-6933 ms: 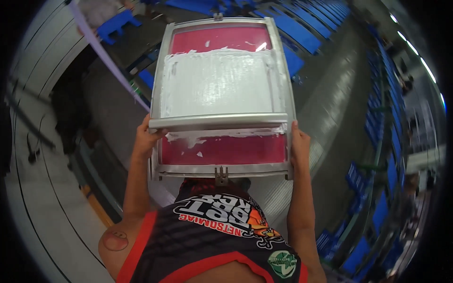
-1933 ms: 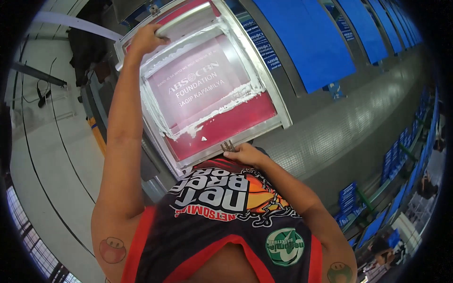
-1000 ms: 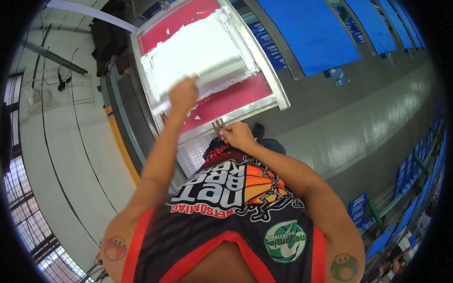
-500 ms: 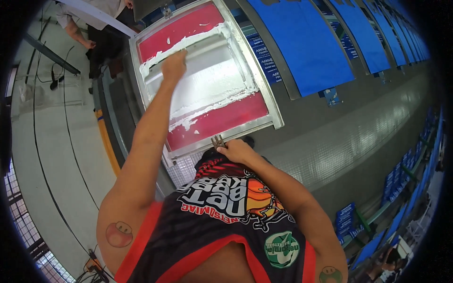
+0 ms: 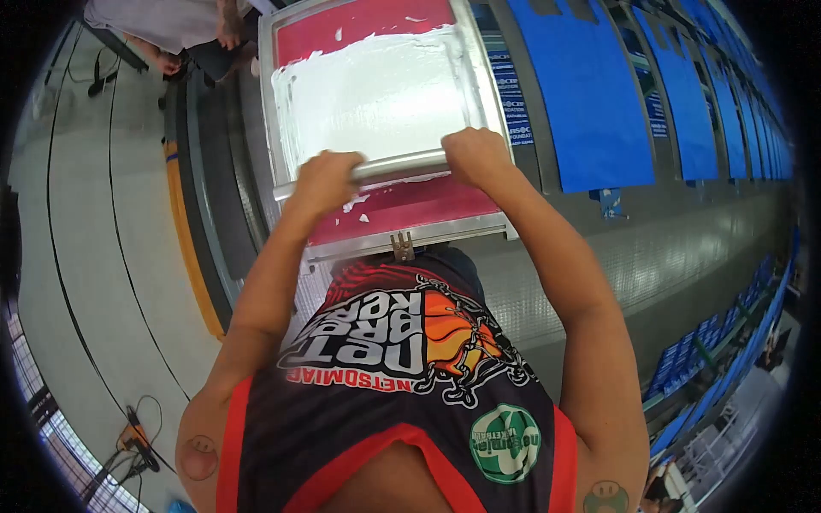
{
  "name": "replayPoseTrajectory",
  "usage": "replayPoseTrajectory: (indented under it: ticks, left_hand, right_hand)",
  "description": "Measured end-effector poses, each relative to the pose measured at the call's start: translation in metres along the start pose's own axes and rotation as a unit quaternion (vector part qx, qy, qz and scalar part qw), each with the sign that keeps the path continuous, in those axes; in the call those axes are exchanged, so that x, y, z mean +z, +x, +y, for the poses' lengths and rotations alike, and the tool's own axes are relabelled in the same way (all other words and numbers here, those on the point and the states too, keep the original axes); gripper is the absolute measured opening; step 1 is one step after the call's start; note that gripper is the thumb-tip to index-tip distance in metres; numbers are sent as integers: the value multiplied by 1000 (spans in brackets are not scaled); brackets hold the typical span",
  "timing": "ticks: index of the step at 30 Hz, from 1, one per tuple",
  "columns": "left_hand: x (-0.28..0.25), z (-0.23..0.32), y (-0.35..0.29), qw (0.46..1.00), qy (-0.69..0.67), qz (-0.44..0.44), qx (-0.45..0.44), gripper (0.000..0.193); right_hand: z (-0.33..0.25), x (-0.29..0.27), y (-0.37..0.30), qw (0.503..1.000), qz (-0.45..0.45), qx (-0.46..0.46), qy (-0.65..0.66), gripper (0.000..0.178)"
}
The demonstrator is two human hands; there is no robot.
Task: Using a squeegee and screen to print a logo onto blue fabric panels at a production station.
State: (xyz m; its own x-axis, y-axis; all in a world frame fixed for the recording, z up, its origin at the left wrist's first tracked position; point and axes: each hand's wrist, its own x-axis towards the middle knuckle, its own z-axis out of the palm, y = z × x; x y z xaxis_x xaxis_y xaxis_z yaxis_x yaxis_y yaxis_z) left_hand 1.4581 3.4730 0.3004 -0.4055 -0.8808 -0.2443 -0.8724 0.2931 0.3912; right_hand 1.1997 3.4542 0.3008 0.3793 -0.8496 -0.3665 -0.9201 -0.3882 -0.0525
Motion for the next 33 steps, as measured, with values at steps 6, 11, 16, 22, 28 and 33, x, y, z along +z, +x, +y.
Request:
replayPoseTrajectory:
  ticks: [6,11,16,22,28,33]
  left_hand:
    - [43,-75,-49,984,62,162,-47,20]
    - [-48,-127,107,979,131,153,-36,20]
    - [-19,-85,6,990,96,9,-101,20]
    - [11,-109,30,980,84,165,-73,10]
    - [-84,-124,168,984,137,-11,-109,21]
    - [-56,-60,187,992,102,71,-12,44]
  right_hand:
    - [8,45,3,992,121,18,40,18]
    - [61,-39,153,989,127,24,-68,27]
    - [31,5,59,996,-34,83,7,30]
    - [27,-5,81,993,95,58,32,20]
    - [76,-69,198,998,18,33,-59,33]
    - [24,-35,92,940,329,13,91,44]
